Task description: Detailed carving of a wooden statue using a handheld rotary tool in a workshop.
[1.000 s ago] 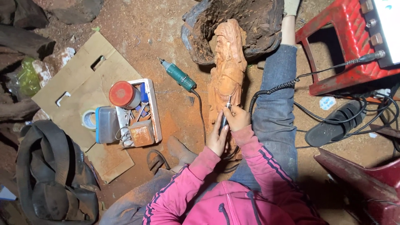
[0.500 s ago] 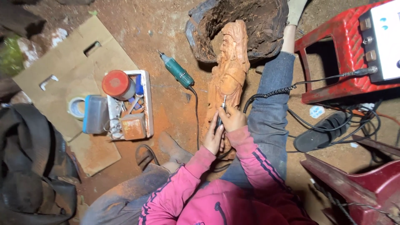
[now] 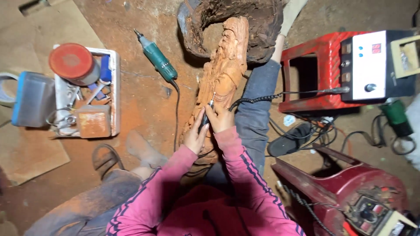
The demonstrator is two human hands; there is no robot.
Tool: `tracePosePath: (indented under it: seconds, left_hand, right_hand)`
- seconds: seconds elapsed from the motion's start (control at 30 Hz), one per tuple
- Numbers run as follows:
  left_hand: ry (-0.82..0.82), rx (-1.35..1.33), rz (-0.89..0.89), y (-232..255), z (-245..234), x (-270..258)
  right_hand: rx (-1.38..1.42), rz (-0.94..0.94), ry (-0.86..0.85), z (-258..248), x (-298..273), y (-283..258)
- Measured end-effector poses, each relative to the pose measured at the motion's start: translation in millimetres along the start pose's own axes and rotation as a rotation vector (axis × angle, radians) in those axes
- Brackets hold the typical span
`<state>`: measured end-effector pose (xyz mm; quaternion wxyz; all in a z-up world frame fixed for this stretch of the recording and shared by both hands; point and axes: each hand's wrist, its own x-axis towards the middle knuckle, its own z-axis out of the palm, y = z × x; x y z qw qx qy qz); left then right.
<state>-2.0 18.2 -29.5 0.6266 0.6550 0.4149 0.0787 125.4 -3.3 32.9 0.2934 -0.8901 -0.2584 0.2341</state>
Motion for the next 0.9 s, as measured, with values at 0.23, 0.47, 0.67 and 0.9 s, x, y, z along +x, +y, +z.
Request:
tracePosePath:
  seconds: [0.23,0.47,0.67,0.9]
  left_hand:
    - [-0.081,0.073,0.042,36,-9,-17]
    - [-0.088,0.043,-0.019,34,-11,-18]
    - [-0.1,0.03,-0.008,35,-2,-22]
    - [-0.088,0.025,-0.064,35,-2,-23]
  right_hand:
    - [-0.019,0.049,0.008,5,-4,27]
    - [-0.03,0.041,0.01,6,-1,22]
    - [0.037,0.046,0.024,5,-1,40]
    - [0.054,0.032,0.011,-4,-9,11]
